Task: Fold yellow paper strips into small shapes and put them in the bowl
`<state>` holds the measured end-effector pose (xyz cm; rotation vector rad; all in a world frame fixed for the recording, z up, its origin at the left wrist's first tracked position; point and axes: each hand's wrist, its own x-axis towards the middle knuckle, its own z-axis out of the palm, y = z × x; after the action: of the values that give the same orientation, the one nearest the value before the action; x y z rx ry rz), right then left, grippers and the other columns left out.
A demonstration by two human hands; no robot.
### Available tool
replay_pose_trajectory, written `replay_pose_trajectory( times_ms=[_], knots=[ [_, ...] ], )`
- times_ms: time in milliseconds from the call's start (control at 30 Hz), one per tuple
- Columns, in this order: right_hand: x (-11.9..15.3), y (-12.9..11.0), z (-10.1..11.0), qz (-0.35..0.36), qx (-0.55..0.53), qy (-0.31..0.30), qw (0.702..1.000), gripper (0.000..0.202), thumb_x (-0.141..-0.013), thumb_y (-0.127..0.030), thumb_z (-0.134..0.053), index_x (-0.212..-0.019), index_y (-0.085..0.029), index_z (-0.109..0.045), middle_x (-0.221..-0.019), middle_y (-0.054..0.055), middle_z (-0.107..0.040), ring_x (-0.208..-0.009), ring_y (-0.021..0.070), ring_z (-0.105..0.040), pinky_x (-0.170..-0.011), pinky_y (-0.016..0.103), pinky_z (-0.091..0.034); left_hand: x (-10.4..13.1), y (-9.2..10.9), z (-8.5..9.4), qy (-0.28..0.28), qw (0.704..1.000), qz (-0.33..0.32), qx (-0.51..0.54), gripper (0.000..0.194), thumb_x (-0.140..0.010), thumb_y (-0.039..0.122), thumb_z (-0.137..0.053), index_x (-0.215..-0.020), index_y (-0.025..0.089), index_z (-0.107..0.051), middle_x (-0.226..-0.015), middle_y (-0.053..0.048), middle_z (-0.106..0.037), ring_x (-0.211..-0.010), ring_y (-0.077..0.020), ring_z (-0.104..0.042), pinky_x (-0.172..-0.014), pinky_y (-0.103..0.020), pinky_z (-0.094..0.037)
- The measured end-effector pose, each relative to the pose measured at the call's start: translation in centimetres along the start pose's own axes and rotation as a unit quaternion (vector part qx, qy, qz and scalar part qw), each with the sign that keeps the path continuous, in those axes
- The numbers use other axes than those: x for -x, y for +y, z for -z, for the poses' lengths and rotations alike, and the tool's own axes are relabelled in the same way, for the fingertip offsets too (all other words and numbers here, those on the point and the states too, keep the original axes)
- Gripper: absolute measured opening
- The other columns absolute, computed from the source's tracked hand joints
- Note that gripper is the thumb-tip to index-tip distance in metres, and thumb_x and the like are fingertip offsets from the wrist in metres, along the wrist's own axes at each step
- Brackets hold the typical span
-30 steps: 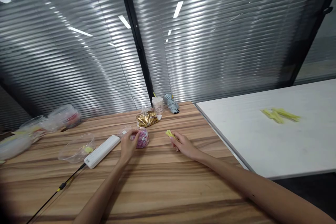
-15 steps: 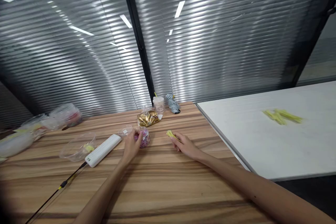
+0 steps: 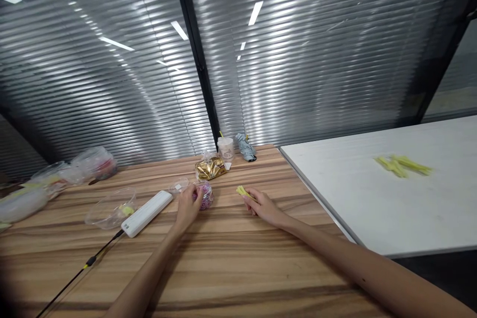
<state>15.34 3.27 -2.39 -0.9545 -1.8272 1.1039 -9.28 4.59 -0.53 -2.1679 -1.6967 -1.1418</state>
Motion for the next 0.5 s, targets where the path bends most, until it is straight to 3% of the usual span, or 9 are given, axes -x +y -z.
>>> replay_pose_trajectory(
  times_ms=[500],
  knots=[
    [0.0,0.15,0.01,0.006,-0.007,-0.005,1.0,0.035,-0.082,-0.05,-0.039,-0.083,-0.016,-0.048,-0.061,-0.002,-0.047,-0.052,0.0096,-0.044,-0.05,0.022,-0.037,-0.04,0.09,0.39,0.008,0.998,0.018,0.061,0.033,-0.083,0.034,-0.039,-0.058,0.016,-0.05,-0.059,-0.002,-0.054,-0.059,-0.0137,-0.047,-0.057,-0.025,-0.032]
  ],
)
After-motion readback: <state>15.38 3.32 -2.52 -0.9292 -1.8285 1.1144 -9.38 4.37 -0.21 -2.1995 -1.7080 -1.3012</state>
